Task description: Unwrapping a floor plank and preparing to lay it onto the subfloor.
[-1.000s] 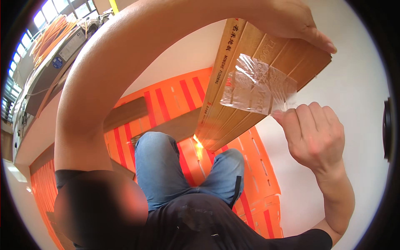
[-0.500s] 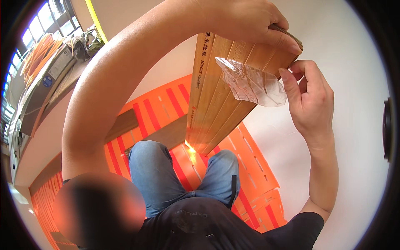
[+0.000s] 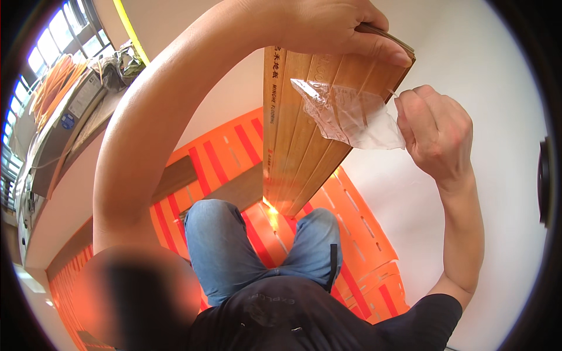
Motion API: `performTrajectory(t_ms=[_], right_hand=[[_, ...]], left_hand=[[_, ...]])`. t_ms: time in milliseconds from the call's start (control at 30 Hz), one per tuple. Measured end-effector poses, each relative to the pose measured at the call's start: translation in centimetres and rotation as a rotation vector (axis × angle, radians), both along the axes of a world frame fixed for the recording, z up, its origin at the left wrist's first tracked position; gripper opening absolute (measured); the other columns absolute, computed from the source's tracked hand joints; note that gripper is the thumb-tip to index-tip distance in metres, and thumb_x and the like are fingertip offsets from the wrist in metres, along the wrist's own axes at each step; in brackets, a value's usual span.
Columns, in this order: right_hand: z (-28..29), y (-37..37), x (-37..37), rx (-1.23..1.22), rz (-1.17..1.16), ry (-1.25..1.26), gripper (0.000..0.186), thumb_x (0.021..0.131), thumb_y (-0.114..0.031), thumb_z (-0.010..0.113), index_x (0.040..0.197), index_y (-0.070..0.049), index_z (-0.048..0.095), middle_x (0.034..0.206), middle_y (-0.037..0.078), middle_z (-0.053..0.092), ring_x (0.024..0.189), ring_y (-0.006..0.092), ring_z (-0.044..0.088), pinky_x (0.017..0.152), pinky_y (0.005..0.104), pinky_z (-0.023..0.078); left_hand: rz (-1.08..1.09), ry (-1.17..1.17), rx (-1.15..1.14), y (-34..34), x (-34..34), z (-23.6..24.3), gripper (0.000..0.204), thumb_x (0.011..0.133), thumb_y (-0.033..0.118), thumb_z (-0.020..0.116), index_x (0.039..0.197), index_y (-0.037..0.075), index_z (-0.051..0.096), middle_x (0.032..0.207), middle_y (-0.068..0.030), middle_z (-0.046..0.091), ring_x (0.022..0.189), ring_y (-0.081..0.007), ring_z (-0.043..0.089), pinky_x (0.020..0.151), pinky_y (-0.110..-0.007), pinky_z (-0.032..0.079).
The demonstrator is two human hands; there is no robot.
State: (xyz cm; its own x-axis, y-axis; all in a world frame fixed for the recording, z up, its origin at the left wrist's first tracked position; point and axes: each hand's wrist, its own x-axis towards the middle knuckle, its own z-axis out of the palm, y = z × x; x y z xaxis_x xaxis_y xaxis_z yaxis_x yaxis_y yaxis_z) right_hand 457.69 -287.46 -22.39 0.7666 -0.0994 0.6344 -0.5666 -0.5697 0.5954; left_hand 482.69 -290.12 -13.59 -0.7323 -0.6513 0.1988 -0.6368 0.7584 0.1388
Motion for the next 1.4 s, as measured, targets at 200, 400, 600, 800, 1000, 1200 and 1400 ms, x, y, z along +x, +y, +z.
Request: performTrajectory(t_ms=[200,400,600,800,1000,1200,1400], right_hand=[[-1.1,-0.1,-1.0,-0.006,0.134,-0.019,0.013,0.073,-0.003,0.068,0.082,-0.008,0.06,0.072,0.001,0.052,0.052,0.0147,0.048,0.045,0.0305,0.038],[-2.1,0.7,-2.3,0.002,0.139,0.007,0.011,0.079,-0.008,0.071,0.081,-0.008,0.06,0.073,0.002,0.054,0.052,0.0147,0.049,0.045,0.0297,0.038],[-2.5,1.1,-2.1,0.145,0.149,-0.245,0.039,0.077,-0.024,0.082,0.102,-0.009,0.057,0.087,0.004,0.061,0.058,0.0192,0.054,0.051,0.0316,0.043],[-2.6,0.7,-0.8,-0.028,-0.094,-0.063,0.016,0.077,-0.015,0.07,0.088,-0.014,0.058,0.08,0.0,0.056,0.057,0.0158,0.053,0.051,0.0304,0.042],[-2.5,0.6,-1.2,-0.046,-0.021,0.047,0.012,0.074,-0.01,0.064,0.077,-0.015,0.053,0.072,-0.002,0.048,0.051,0.0134,0.046,0.047,0.0287,0.036],[-6.6,1.6,-4.1,0.027,0.059,0.078,0.015,0.072,-0.008,0.064,0.074,-0.014,0.05,0.066,-0.001,0.042,0.05,0.0131,0.04,0.047,0.0277,0.033],[-8.8,3.3,-4.6,0.128,0.104,-0.019,0.014,0.079,-0.006,0.068,0.076,-0.01,0.055,0.07,0.0,0.052,0.05,0.0125,0.042,0.045,0.0287,0.03]], left_hand=[[-0.002,0.034,-0.082,-1.0,-0.3,-1.4,0.068,0.097,0.068,0.051,0.099,0.004,0.073,0.087,-0.0173,0.073,0.081,-0.0302,0.069,0.074,-0.044,0.052],[0.007,0.044,-0.117,-0.7,-0.5,-1.9,0.07,0.094,0.07,0.054,0.099,0.003,0.074,0.082,-0.0176,0.072,0.076,-0.0311,0.069,0.07,-0.043,0.052],[0.101,0.027,-0.112,0.0,-0.9,-1.5,0.064,0.094,0.066,0.059,0.094,0.004,0.073,0.072,-0.0163,0.068,0.067,-0.0303,0.065,0.064,-0.043,0.048],[0.072,0.083,-0.145,-0.9,-1.2,-2.1,0.061,0.095,0.064,0.06,0.092,0.004,0.072,0.07,-0.0157,0.066,0.063,-0.0285,0.063,0.061,-0.041,0.047],[0.171,0.022,-0.117,-1.9,-1.3,-2.1,0.069,0.089,0.071,0.063,0.089,0.003,0.07,0.066,-0.0124,0.063,0.061,-0.0244,0.061,0.059,-0.04,0.046],[0.316,0.16,-0.174,-4.2,3.9,-2.9,0.069,0.086,0.073,0.066,0.081,0.004,0.067,0.057,-0.0053,0.053,0.055,-0.0165,0.053,0.053,-0.037,0.042],[0.236,0.176,-0.239,-5.0,3.1,-3.5,0.067,0.089,0.069,0.066,0.074,0.003,0.063,0.056,-0.0019,0.051,0.053,-0.0131,0.048,0.051,-0.034,0.04]])
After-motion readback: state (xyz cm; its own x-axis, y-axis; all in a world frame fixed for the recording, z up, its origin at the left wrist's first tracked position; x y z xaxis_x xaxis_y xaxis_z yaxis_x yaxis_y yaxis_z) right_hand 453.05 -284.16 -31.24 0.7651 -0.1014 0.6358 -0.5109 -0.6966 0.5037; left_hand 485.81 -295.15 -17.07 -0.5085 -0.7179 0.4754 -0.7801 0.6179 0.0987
